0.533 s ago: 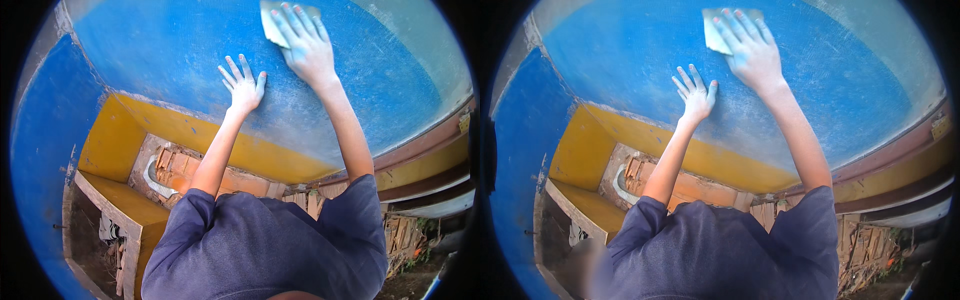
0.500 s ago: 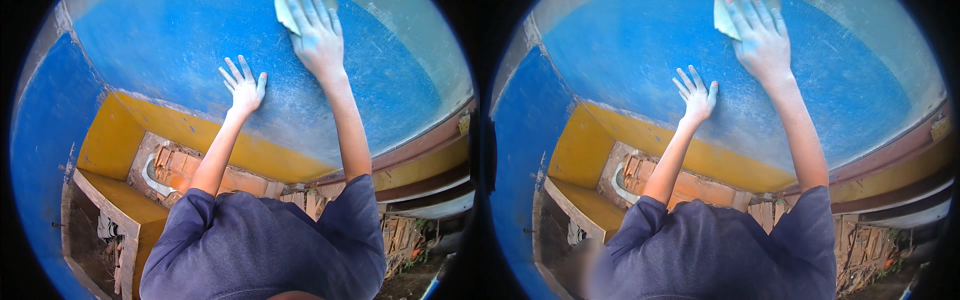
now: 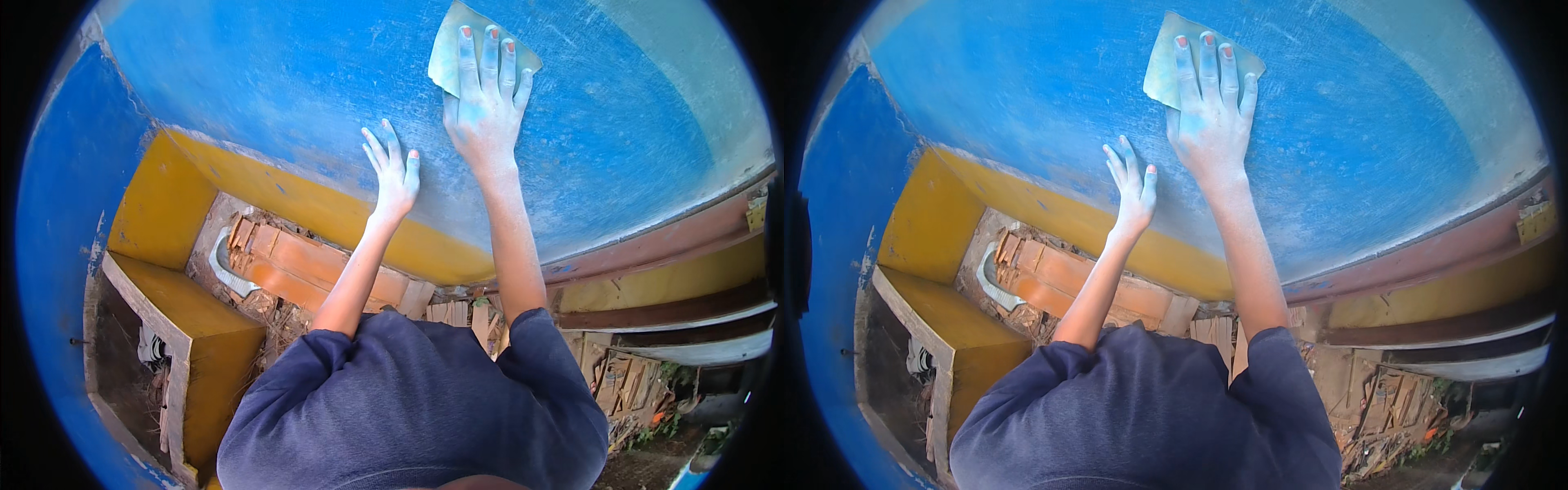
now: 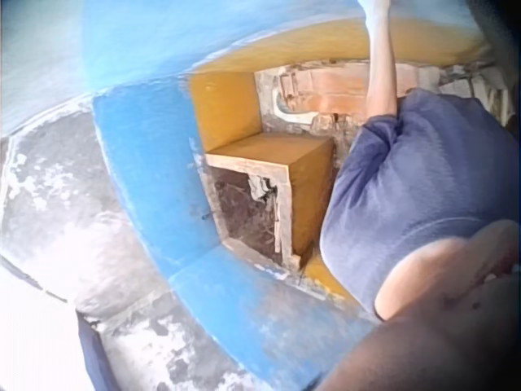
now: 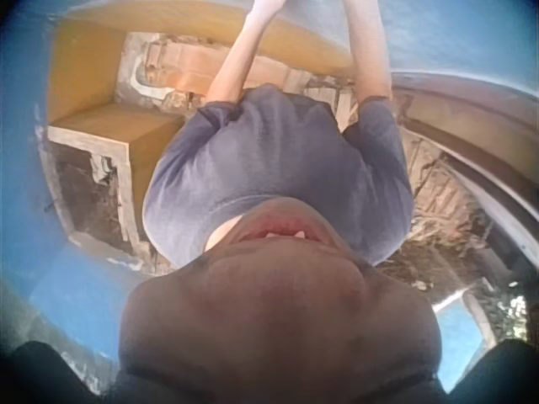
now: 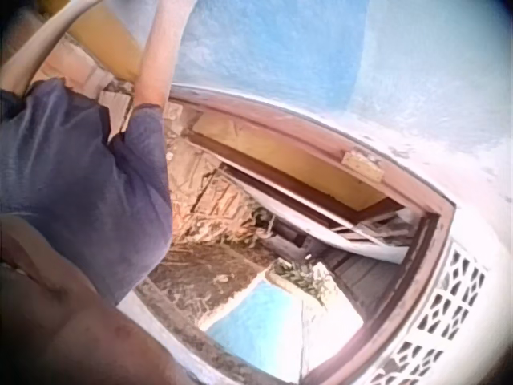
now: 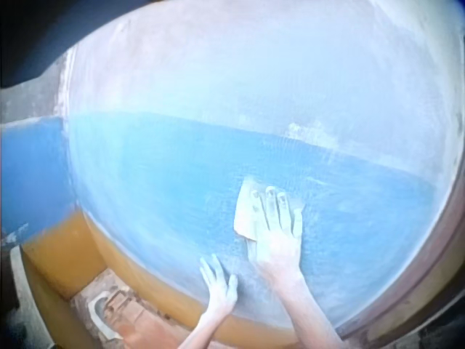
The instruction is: The person sands the surface of a blue and yellow painted wall using a piece of sandpaper held by hand.
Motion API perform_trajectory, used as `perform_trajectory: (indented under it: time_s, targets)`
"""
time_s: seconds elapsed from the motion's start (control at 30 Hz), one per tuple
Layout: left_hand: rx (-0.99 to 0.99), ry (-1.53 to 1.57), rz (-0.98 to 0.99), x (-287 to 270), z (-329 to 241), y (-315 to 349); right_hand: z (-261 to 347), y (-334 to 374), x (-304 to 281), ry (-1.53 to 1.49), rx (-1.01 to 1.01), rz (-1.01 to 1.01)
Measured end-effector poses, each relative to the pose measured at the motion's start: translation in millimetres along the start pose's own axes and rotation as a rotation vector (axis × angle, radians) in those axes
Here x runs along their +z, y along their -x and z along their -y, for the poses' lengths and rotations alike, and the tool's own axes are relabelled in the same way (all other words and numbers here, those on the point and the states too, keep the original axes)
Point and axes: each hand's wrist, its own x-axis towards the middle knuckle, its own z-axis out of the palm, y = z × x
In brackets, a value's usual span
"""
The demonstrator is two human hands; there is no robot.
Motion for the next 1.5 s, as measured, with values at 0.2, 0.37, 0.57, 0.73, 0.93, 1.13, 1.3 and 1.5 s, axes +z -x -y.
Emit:
perform_trajectory:
  time_s: [0.2, 0.37, 0.57, 0.73, 0.93, 1.13, 1.3, 1.5]
  targets:
    - [-0.002, 0.141, 0.052, 6.5, -13.2, 11.8, -14.1, 136.6, 25.0, 0.029, 0.046, 0.211]
    - [-0.121, 0.218, 0.023, 26.3, -50.2, 25.4, -51.0, 51.8, -33.4, 0.001, 0.122, 0.064]
    - [-0.070, 0.197, 0.093, 52.8, -84.3, 33.0, -60.4, 196.0, -0.3, 0.070, 0.243, 0.172]
    - [-0.060, 0.208, 0.125, 56.9, -96.0, 42.0, -108.6, 118.8, -61.0, -0.041, 0.321, -0.031]
    - [-0.049, 0.134, 0.215, 77.4, -131.9, 46.1, -111.9, 191.3, -41.7, 0.005, 0.381, 0.068]
    - [-0.016, 0.098, 0.241, 78.6, -134.5, 55.5, -127.5, 184.0, -59.7, -0.101, 0.486, -0.046]
    - [-0.014, 0.152, 0.267, 87.5, -151.4, 61.2, -151.4, 170.6, -66.6, -0.044, 0.487, -0.102]
    - [0.020, 0.225, 0.160, 76.8, -144.8, 56.9, -130.0, 151.5, -53.0, -0.052, 0.362, -0.087]
